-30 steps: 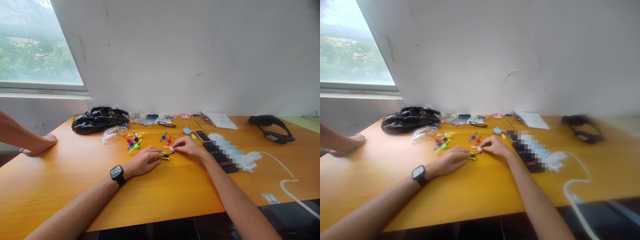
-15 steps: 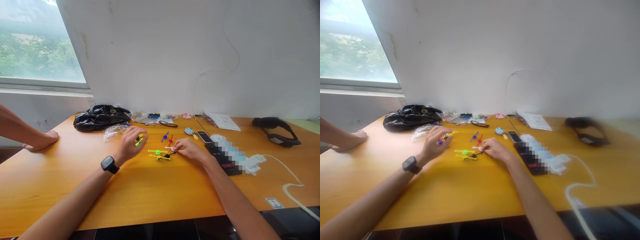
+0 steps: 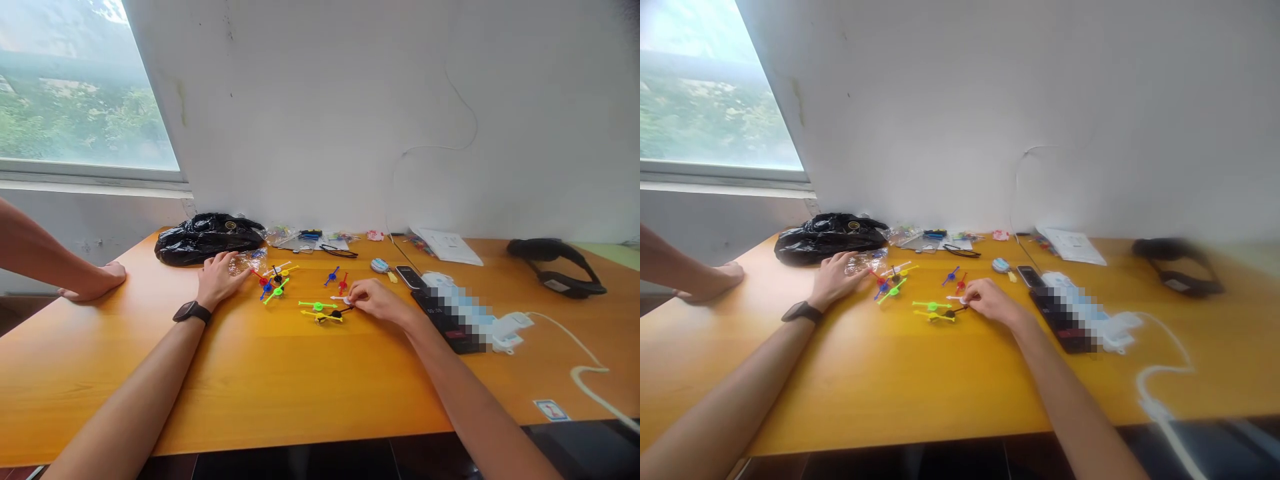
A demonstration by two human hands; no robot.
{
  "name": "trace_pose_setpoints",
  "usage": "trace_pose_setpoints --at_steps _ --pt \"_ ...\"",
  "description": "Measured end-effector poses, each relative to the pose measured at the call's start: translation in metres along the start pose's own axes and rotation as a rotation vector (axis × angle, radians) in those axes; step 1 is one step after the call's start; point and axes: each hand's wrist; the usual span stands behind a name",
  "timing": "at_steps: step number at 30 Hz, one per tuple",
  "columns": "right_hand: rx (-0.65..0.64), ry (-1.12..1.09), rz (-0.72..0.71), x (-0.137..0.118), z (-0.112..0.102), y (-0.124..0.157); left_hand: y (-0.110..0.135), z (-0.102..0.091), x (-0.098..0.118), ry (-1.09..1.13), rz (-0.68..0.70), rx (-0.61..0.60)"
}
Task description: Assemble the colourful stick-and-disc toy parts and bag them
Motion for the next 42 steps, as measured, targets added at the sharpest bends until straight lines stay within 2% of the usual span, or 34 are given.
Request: trace_pose_setpoints --at_steps 4,8,11,14,18,22,25,28,30,33,36,42 --pt "0.010 -0.044 0.000 0.003 0.003 -0.002 -0.002 0.005 -0.005 0.049 0.023 0.010" --pt "0.021 0.022 0.027 0.001 0.003 0.000 -0.002 0.005 -0.006 0.077 0.006 -0.004" --pt "-0.018 0.096 0.075 -0.007 -0.006 0.002 -0.002 0.004 -0.005 0.123 0.003 -0.003" --pt "-0.016 0.140 0.080 -0.021 -0.020 -0.003 -0.004 0.004 -0.006 0.212 0.023 0.068" --pt "0.053 0.079 0.028 -0.047 -0.028 -0.036 -0.007 0.000 -0.006 0.454 0.012 0.243" --pt "0.023 -0.157 -0.113 -0.072 -0.014 -0.094 -0.012 -0.024 0.008 0.924 -0.081 0.336" --pt "0.149 -0.314 -0.083 -0.088 0.003 -0.134 -0.022 -0.051 0.032 1.142 -0.089 0.198" --pt "0.176 -0.582 0.003 -0.098 0.016 -0.160 -0.038 -0.077 0.063 1.128 -0.032 -0.024" --pt "0.144 -0.828 0.012 -0.100 0.020 -0.169 -0.048 -0.089 0.081 1.109 0.015 -0.085" --pt "0.204 -1.089 0.013 -0.096 0.018 -0.172 -0.058 -0.096 0.096 1.037 0.045 -0.101" --pt "0.252 -1.073 0.021 -0.085 0.009 -0.167 -0.061 -0.094 0.097 0.983 0.032 -0.115" --pt "0.203 -0.877 -0.008 -0.067 -0.005 -0.155 -0.062 -0.089 0.086 1.111 -0.039 -0.295"
Point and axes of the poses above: each hand's wrist, its own y-axis away from the middle knuckle, its own z-axis out of the palm, x = y × z, and after that the axes turned 2 degrees about -x, right-handed
